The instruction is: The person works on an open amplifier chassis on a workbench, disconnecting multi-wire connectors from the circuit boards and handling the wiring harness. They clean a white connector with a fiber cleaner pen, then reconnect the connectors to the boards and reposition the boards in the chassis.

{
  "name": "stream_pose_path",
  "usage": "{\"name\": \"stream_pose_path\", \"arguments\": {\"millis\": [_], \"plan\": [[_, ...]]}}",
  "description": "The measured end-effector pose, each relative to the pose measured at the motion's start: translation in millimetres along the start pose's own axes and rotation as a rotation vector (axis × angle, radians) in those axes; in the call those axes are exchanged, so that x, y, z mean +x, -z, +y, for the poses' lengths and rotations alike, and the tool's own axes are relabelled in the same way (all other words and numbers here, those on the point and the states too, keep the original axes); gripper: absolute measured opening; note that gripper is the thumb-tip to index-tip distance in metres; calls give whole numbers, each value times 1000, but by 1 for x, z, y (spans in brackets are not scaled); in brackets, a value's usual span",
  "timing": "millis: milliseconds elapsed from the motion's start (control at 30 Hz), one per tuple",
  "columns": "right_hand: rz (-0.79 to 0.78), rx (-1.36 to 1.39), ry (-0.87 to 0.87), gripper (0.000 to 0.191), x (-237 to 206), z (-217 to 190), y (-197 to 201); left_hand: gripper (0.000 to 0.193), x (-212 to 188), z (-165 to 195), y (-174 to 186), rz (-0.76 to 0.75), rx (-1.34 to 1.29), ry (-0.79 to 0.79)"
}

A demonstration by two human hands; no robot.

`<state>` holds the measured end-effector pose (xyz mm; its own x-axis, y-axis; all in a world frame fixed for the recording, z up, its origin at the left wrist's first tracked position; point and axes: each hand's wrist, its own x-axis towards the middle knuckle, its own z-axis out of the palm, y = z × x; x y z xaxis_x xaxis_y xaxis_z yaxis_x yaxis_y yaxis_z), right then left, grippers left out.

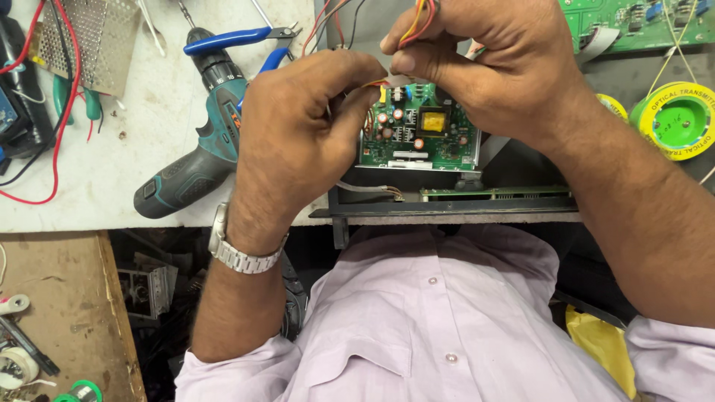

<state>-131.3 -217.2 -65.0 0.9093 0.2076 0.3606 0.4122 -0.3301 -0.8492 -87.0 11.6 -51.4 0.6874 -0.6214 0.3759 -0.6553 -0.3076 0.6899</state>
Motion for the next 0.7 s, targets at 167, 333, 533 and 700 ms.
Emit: {"name": "stream_pose_path", "arguments": {"millis": [167, 333, 533, 700], "plan": [[-30, 106, 26, 6, -6, 11, 6, 14, -6, -5, -2, 11, 102, -61], [-93, 439, -2, 6, -13, 22, 18, 14, -2, -12, -5, 46, 169, -68], [40, 310, -27, 18, -17, 24, 23, 12, 3, -7, -11, 45, 128, -38], [1, 210, 23, 18, -12, 22, 22, 20, 0, -3, -12, 59, -31, -69]]}}
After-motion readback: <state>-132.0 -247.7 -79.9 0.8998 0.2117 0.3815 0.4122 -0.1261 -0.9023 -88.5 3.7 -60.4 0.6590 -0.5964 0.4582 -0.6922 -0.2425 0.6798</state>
